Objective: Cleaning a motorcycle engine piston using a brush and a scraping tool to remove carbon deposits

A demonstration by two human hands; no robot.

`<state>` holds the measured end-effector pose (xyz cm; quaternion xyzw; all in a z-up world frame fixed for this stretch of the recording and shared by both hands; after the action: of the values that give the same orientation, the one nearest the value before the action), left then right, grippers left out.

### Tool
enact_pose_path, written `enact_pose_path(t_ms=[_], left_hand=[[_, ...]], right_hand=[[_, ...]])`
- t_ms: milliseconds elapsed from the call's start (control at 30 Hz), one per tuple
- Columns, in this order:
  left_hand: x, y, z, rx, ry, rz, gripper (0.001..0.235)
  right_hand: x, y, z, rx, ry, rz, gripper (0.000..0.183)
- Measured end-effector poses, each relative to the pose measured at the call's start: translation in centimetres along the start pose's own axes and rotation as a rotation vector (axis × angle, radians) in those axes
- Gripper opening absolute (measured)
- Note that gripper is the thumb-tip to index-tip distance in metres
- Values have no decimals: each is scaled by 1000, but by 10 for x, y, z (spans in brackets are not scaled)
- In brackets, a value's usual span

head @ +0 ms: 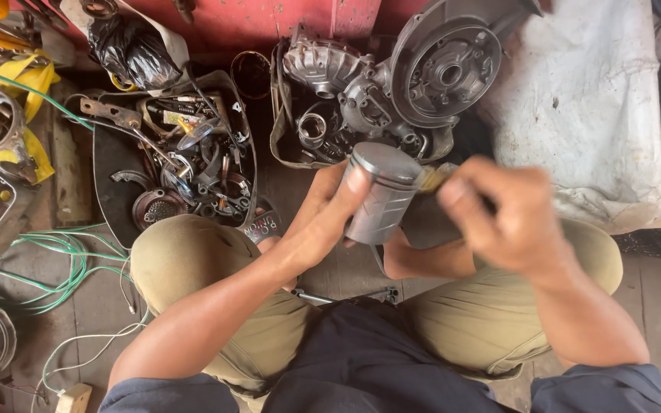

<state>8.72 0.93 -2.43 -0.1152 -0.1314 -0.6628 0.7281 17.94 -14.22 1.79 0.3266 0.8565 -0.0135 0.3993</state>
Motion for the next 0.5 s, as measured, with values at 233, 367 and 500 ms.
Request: enact_pose_path(t_ms=[233, 367, 500], left_hand=[[2, -7, 8, 128, 159, 35, 58], [-10, -13, 10, 38, 552, 97, 59], [-10, -20, 18, 251, 609, 142, 57]], right_hand=[[2, -1, -6, 29, 151, -91, 28], [7, 1, -10, -107, 98, -213, 32], [22, 1, -36, -8, 216, -285, 28]])
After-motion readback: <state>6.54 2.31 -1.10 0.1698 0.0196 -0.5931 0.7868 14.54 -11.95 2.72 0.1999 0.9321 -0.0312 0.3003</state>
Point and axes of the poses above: each hand's wrist, its own y-axis towards the middle knuckle, its own x-axis out of the palm, z = x × y, the point moved 7 cm from there along y, towards the middle knuckle, and after that the axes turned 2 degrees about -x, right-handed, at the moved point
